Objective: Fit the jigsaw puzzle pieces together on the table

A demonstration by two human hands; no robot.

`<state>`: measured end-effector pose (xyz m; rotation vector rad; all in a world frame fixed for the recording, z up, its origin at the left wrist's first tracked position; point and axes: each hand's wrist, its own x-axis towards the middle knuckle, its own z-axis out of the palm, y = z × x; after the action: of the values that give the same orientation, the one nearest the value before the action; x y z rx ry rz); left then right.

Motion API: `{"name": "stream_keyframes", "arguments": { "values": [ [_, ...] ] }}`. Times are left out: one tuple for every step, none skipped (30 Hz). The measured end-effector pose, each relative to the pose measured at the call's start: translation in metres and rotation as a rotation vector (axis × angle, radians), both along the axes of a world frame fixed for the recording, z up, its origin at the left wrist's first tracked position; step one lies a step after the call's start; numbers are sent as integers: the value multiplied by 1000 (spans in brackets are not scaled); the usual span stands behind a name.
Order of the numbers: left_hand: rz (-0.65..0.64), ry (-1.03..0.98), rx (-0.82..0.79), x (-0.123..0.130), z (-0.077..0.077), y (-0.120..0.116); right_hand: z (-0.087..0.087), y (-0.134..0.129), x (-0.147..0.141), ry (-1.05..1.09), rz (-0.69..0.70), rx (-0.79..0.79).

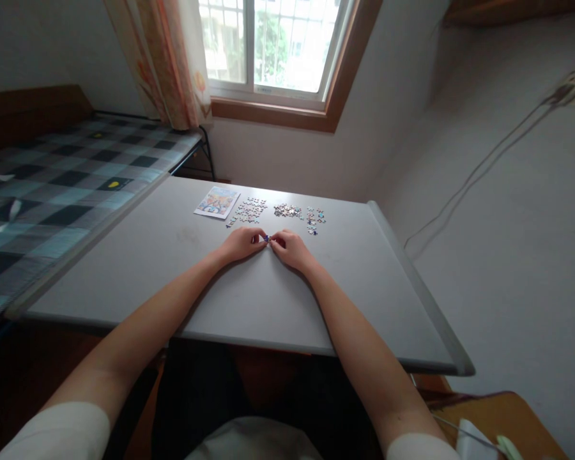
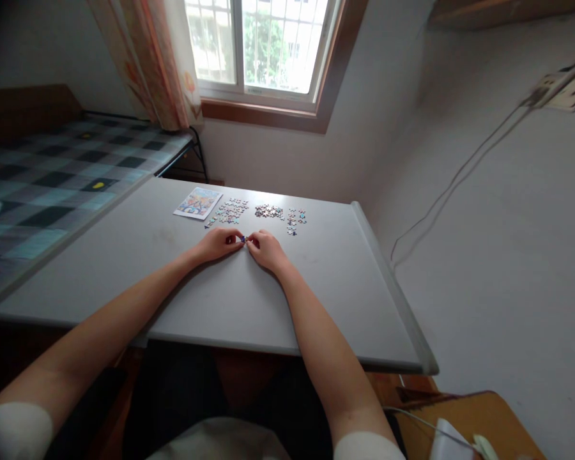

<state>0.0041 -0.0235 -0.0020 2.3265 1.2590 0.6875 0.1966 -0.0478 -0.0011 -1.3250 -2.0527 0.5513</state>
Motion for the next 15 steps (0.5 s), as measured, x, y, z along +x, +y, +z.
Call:
{"name": "stream_keyframes", "arguments": {
  "values": [
    [1,-4,2,0,0,0,0,0,0,-1,-1,1],
    [4,-6,2,0,-1,1,-1,0,0,-1,-1,0],
    [7,-7,1,0,-1,1,-1,1,0,0,-2,-1],
    [10,-5,-1,0,-1,1,-1,1,0,2,-3,-1],
    [12,-2,-1,0,-1,1,-1,1,1,3,-2,0],
    [13,3,1,0,-1,1,-2,1,1,6,0,1],
    [10,9,5,0,-1,2,-2,1,1,7,0,2],
    [7,17,10,0,-1,2,-2,2,1,6,0,1],
    [5,24,14,0,-1,2,-2,2,1,4,0,0],
    [1,31,19,0,-1,2,-2,2,1,1,0,-2],
    [-3,37,22,0,-1,2,-2,2,0,-1,0,-3],
    [-6,42,25,0,-1,2,-2,2,0,-2,0,-3],
    [-7,46,28,0,-1,2,-2,1,0,-4,0,-4],
    [-8,49,30,0,-1,3,-1,1,0,-3,0,-4],
    [-9,49,30,0,-1,3,-1,1,0,-3,0,-6]
  ]
}}
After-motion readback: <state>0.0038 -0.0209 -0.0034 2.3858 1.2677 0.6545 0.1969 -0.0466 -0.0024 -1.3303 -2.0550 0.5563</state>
